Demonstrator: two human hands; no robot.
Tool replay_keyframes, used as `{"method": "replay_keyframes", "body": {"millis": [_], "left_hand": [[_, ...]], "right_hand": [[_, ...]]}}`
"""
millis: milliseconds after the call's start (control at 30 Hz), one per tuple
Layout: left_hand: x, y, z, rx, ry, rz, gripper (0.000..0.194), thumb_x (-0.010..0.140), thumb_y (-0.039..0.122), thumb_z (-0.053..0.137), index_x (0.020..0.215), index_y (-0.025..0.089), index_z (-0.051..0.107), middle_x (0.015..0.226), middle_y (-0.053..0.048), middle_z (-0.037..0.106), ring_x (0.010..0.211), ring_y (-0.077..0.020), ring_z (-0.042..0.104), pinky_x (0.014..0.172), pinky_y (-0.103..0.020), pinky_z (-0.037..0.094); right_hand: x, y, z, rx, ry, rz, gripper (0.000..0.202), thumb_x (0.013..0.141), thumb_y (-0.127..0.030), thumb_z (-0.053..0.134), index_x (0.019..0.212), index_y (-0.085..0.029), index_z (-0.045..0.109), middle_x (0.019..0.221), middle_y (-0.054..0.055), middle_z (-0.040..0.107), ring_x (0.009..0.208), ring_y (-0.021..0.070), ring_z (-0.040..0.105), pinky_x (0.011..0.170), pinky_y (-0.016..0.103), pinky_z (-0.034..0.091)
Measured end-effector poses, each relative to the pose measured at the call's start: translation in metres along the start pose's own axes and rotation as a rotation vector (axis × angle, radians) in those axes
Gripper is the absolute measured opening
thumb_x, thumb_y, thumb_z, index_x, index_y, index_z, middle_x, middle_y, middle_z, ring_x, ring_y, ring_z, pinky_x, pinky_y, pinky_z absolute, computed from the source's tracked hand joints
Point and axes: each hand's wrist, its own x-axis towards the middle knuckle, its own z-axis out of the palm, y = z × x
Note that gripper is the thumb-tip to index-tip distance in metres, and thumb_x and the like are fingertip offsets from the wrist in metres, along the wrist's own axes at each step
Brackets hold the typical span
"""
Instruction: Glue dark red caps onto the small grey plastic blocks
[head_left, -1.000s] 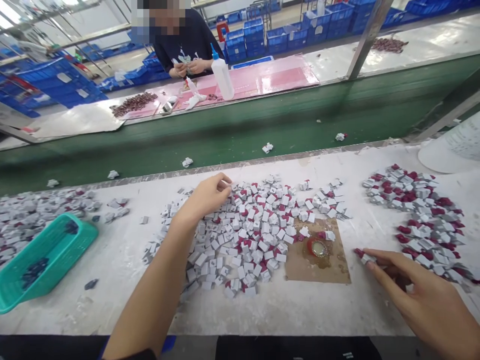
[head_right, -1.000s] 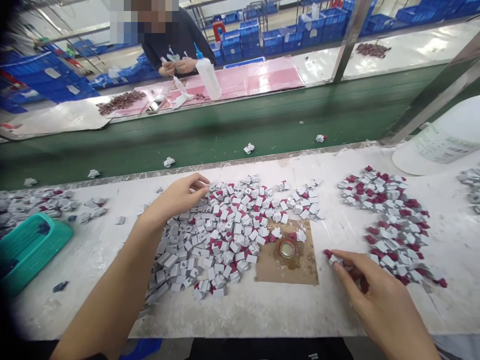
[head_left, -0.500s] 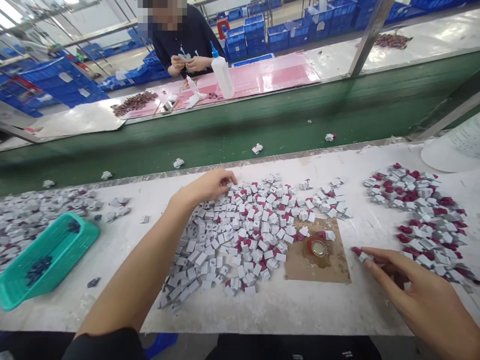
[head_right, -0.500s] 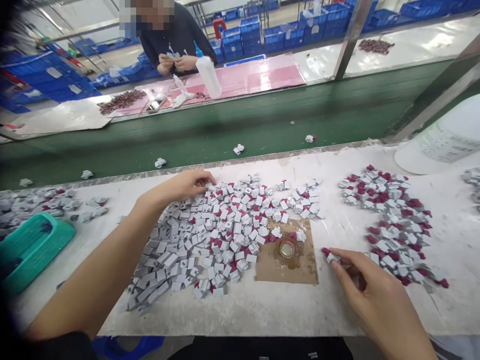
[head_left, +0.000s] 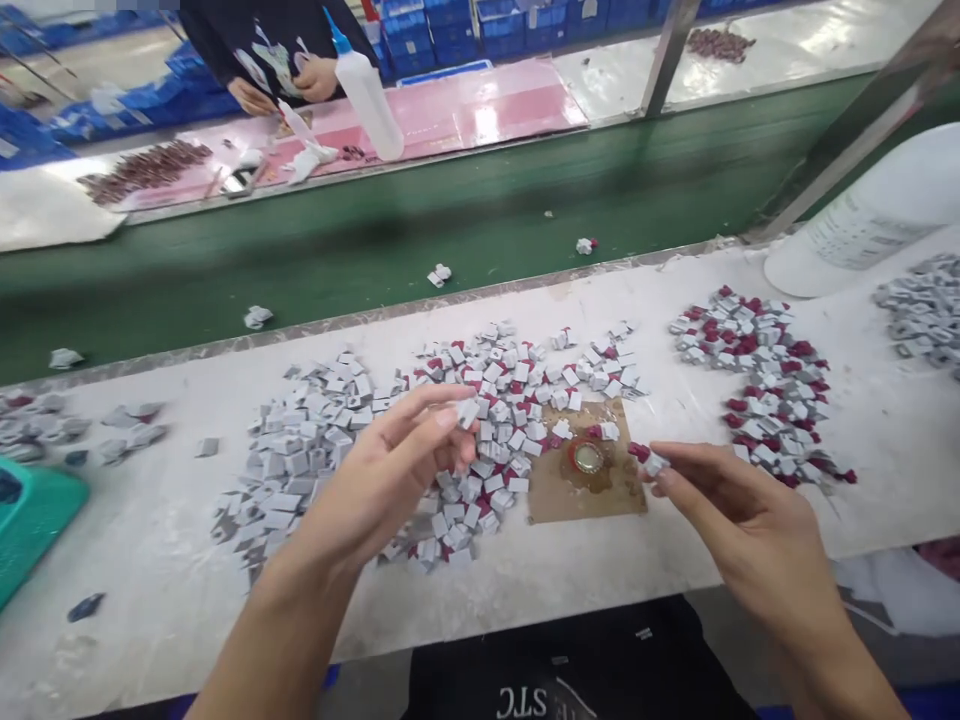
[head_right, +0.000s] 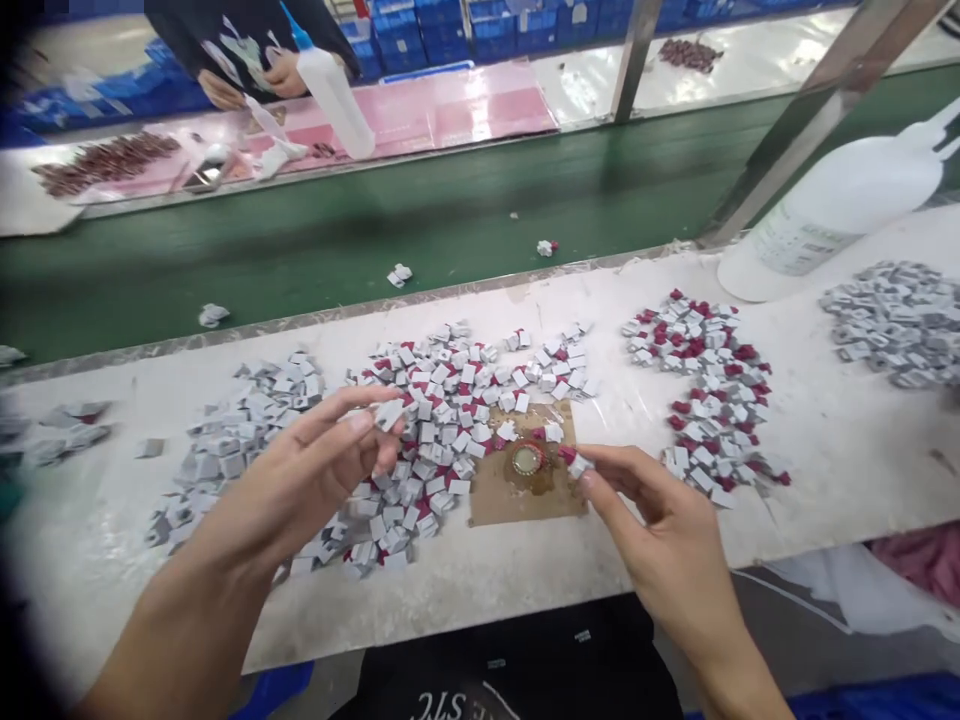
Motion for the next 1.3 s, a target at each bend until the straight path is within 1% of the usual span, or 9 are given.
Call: {"method": "replay_keyframes", "body": {"millis": [100,233,333,433,533,700,967,1133,1300], "left_hand": [[-0.020,-0.021,0.024,0.019,-0.018,0.008,0.032,0.107,0.058,0.082,0.128,0.035,0.087,0.078,-0.003,0.076,0.071,-0.0200,0.072,0.068,-0.032,0.062],[-0.047,-0.053,0.057,0.395,-0.019,0.200,0.023,0.116,0.046,0.069,0.124,0.040,0.089,0.083,-0.002,0.079,0.075,-0.0223,0.075,0.071,-0.035,0.063],[-0.063,-0.078,0.080,0.541,-0.081,0.246,0.025,0.114,0.036,0.066,0.126,0.037,0.088,0.099,-0.004,0.084,0.081,-0.0244,0.079,0.077,-0.039,0.067],[-0.070,-0.100,0.092,0.593,-0.159,0.222,0.031,0.112,0.029,0.067,0.139,0.033,0.082,0.111,-0.007,0.085,0.084,-0.0252,0.081,0.078,-0.039,0.068],[-0.072,-0.111,0.095,0.645,-0.177,0.246,0.029,0.114,0.024,0.062,0.136,0.029,0.079,0.114,-0.008,0.083,0.094,-0.0275,0.084,0.080,-0.039,0.067],[-0.072,-0.106,0.096,0.504,-0.129,0.346,0.021,0.112,0.019,0.064,0.123,0.028,0.080,0.115,-0.008,0.078,0.093,-0.0220,0.080,0.081,-0.034,0.067],[-0.052,-0.086,0.097,0.078,0.003,0.179,0.010,0.102,0.027,0.085,0.111,0.032,0.086,0.117,-0.004,0.084,0.106,-0.0235,0.083,0.090,-0.033,0.073],[-0.034,-0.070,0.100,0.004,0.001,0.185,0.011,0.106,0.033,0.084,0.116,0.032,0.088,0.105,-0.002,0.086,0.088,-0.0200,0.081,0.085,-0.032,0.073],[-0.017,-0.061,0.110,-0.072,-0.028,0.182,0.010,0.103,0.032,0.087,0.112,0.028,0.089,0.111,-0.004,0.087,0.096,-0.0222,0.083,0.088,-0.033,0.074]], "right_hand": [[-0.001,-0.006,0.008,0.094,-0.045,-0.006,0.014,0.100,-0.039,0.090,0.112,-0.032,0.094,0.107,0.004,0.094,0.094,0.0252,0.091,0.086,0.032,0.077],[-0.001,-0.005,0.013,0.171,-0.071,0.010,0.011,0.100,-0.035,0.090,0.110,-0.032,0.094,0.102,0.003,0.093,0.093,0.0246,0.091,0.089,0.034,0.077],[-0.002,0.000,0.015,0.162,-0.063,0.011,0.011,0.100,-0.035,0.091,0.110,-0.032,0.094,0.104,0.003,0.093,0.096,0.0247,0.091,0.092,0.036,0.077],[-0.004,0.004,0.018,0.161,-0.075,0.002,0.013,0.101,-0.034,0.091,0.113,-0.032,0.094,0.110,0.004,0.094,0.101,0.0252,0.091,0.096,0.038,0.076],[-0.005,0.005,0.021,0.134,-0.083,-0.022,0.014,0.102,-0.033,0.090,0.115,-0.032,0.094,0.113,0.003,0.094,0.104,0.0256,0.091,0.096,0.039,0.076],[-0.005,0.005,0.027,0.030,-0.073,-0.128,0.015,0.106,-0.029,0.084,0.118,-0.031,0.093,0.117,0.004,0.093,0.111,0.0270,0.088,0.099,0.042,0.074],[-0.003,0.004,0.027,-0.007,-0.113,-0.201,0.020,0.108,-0.024,0.078,0.118,-0.032,0.093,0.115,0.003,0.092,0.110,0.0261,0.087,0.095,0.041,0.072],[-0.003,0.002,0.026,0.194,-0.118,-0.065,0.013,0.105,-0.036,0.087,0.117,-0.033,0.092,0.116,0.004,0.093,0.108,0.0277,0.090,0.098,0.044,0.075],[-0.002,0.001,0.026,0.473,-0.191,0.031,0.021,0.104,-0.049,0.090,0.119,-0.035,0.091,0.121,0.004,0.093,0.111,0.0293,0.090,0.102,0.051,0.077]]}}
